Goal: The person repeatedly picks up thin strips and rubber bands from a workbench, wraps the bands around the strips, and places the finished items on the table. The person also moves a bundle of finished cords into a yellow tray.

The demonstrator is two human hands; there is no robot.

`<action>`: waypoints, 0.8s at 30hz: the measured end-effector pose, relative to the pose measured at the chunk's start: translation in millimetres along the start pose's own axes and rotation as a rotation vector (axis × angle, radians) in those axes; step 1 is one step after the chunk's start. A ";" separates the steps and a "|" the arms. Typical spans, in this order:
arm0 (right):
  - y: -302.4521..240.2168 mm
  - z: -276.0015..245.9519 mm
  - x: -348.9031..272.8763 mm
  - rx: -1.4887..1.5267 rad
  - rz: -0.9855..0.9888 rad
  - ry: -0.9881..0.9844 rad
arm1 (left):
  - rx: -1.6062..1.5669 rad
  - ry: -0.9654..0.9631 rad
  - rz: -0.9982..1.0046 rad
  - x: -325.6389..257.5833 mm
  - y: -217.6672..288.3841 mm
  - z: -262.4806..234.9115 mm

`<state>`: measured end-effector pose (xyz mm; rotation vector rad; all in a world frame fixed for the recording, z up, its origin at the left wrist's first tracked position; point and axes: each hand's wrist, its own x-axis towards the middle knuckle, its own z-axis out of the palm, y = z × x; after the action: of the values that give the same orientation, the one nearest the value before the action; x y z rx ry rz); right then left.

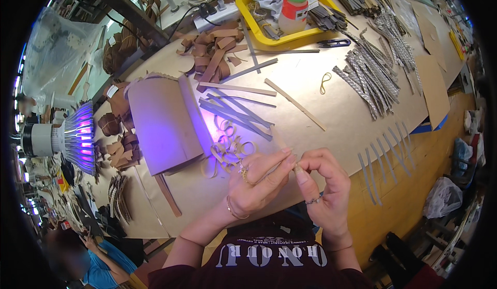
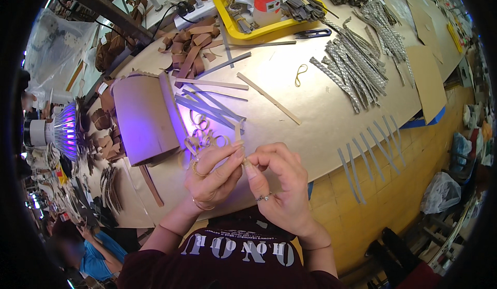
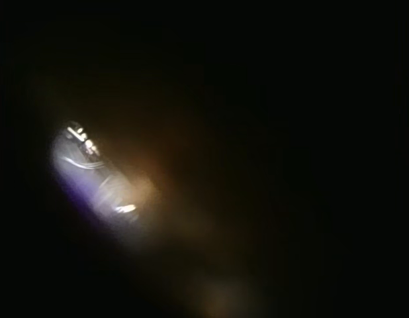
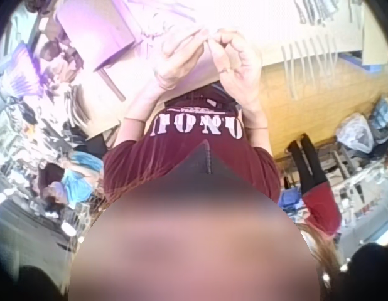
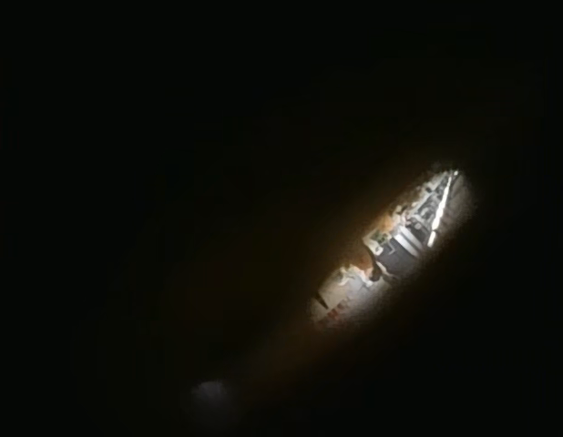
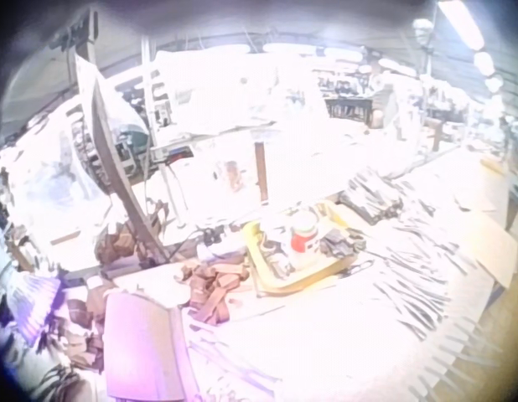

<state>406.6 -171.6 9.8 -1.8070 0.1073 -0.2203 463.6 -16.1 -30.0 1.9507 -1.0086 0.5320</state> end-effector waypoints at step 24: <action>5.4 5.5 -1.2 -0.415 -0.219 0.039 | -0.208 -0.005 -0.238 14.2 6.1 -3.3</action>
<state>406.9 -167.5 3.2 -2.2295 -0.0213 -0.4130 466.9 -21.5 -15.6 1.8535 -0.7878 0.2772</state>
